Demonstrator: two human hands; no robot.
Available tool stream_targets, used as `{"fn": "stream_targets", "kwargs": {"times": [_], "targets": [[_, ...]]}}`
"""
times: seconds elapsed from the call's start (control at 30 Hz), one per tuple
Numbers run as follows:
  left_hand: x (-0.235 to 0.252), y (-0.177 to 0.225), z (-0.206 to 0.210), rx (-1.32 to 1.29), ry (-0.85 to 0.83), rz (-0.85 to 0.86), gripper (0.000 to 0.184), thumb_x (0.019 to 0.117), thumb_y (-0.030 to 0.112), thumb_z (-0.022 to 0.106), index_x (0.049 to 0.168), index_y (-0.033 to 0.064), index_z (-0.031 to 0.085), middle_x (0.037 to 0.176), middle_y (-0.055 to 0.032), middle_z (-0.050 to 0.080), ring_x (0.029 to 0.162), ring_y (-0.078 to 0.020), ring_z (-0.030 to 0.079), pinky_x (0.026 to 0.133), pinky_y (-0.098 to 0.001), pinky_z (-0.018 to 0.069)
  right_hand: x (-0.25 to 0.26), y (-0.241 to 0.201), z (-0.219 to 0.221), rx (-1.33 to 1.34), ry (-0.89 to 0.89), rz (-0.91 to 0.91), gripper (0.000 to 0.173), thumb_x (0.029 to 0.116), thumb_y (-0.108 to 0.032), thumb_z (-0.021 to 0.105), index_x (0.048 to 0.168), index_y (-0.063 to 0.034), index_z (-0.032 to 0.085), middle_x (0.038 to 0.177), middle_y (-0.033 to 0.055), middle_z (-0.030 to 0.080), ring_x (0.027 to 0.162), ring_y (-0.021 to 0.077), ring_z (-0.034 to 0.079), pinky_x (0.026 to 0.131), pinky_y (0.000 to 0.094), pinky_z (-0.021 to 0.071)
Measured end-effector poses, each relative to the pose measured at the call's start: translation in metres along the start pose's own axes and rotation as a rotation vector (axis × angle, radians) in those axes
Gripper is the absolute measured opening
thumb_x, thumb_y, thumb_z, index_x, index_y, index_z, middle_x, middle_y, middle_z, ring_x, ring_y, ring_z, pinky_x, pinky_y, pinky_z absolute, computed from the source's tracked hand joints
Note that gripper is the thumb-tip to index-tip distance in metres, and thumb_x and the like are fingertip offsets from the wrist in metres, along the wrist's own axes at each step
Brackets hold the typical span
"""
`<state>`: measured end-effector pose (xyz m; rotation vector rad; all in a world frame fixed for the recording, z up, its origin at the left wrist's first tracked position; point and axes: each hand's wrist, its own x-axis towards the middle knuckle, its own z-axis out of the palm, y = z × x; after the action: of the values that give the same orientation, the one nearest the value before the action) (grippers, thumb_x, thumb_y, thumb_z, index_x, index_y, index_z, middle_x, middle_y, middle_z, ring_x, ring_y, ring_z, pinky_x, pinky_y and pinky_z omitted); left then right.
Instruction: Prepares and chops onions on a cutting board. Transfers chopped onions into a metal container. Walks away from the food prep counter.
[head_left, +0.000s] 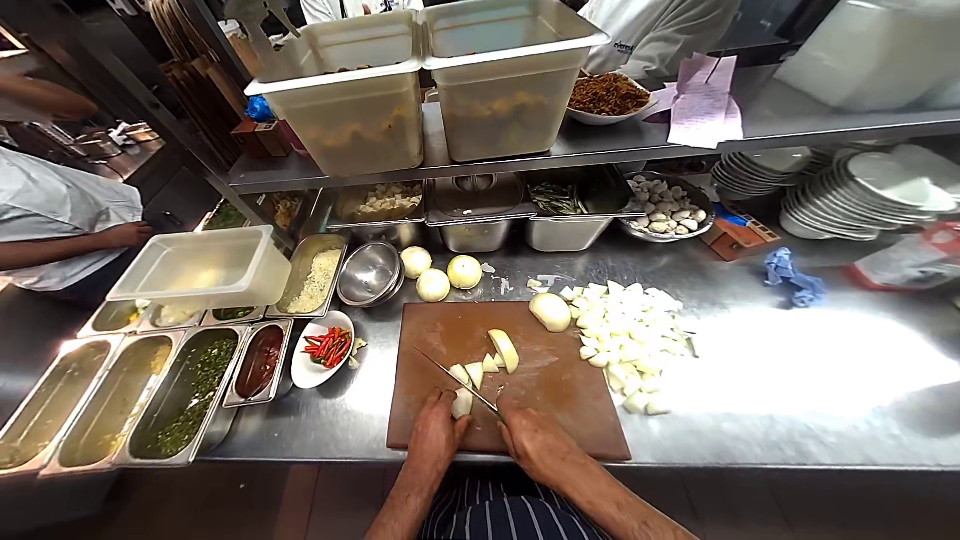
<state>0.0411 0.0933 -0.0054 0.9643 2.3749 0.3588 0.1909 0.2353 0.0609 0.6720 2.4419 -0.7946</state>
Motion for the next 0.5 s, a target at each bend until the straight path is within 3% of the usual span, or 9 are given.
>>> {"fn": "stream_targets", "kwargs": {"times": [0.1, 0.2, 0.3, 0.37, 0.5], "targets": [[0.004, 0.007, 0.004, 0.017, 0.016, -0.029, 0.056, 0.0921, 0.051, 0.068, 0.127, 0.0072, 0.068, 0.126, -0.0133, 0.068, 0.116, -0.0283, 0.067, 0.102, -0.0459, 0.0544, -0.003, -0.016, -0.007, -0.043, -0.108, 0.080, 0.037, 0.1065, -0.030, 0.044, 0.137, -0.0081, 0.049, 0.108, 0.0216, 0.070, 0.105, 0.0419, 0.069, 0.087, 0.0595, 0.0556], [0.000, 0.002, 0.014, -0.001, 0.070, -0.005, 0.053, 0.0932, 0.051, 0.067, 0.122, 0.0069, 0.070, 0.117, -0.0118, 0.072, 0.107, -0.0261, 0.071, 0.097, -0.0443, 0.0572, 0.024, 0.000, 0.031, 0.030, -0.015, 0.044, 0.035, 0.1072, -0.033, 0.041, 0.132, -0.0099, 0.051, 0.103, 0.0191, 0.071, 0.100, 0.0397, 0.072, 0.083, 0.0580, 0.0574], [-0.007, -0.009, 0.020, -0.068, 0.140, 0.062, 0.036, 0.0961, 0.035, 0.067, 0.120, 0.0088, 0.073, 0.117, -0.0119, 0.070, 0.105, -0.0247, 0.070, 0.096, -0.0407, 0.0575, 0.033, 0.012, 0.035, 0.126, 0.021, -0.009, 0.037, 0.1075, -0.036, 0.042, 0.132, -0.0097, 0.052, 0.101, 0.0184, 0.070, 0.098, 0.0381, 0.071, 0.084, 0.0572, 0.0564], [-0.006, -0.013, 0.019, -0.088, 0.160, 0.112, 0.027, 0.0988, 0.023, 0.063, 0.119, 0.0085, 0.074, 0.122, -0.0125, 0.069, 0.110, -0.0244, 0.069, 0.099, -0.0396, 0.0563, 0.025, 0.012, 0.023, 0.098, 0.048, -0.025, 0.038, 0.1079, -0.037, 0.040, 0.132, -0.0105, 0.051, 0.099, 0.0175, 0.070, 0.097, 0.0376, 0.071, 0.083, 0.0563, 0.0565], [-0.007, -0.017, 0.020, -0.104, 0.195, 0.162, 0.023, 0.1004, 0.018, 0.059, 0.113, 0.0067, 0.075, 0.119, -0.0117, 0.071, 0.112, -0.0237, 0.069, 0.100, -0.0394, 0.0558, -0.003, -0.014, -0.008, -0.032, -0.111, 0.020, 0.037, 0.1076, -0.032, 0.042, 0.136, -0.0085, 0.049, 0.108, 0.0215, 0.069, 0.105, 0.0415, 0.069, 0.087, 0.0590, 0.0555]]}}
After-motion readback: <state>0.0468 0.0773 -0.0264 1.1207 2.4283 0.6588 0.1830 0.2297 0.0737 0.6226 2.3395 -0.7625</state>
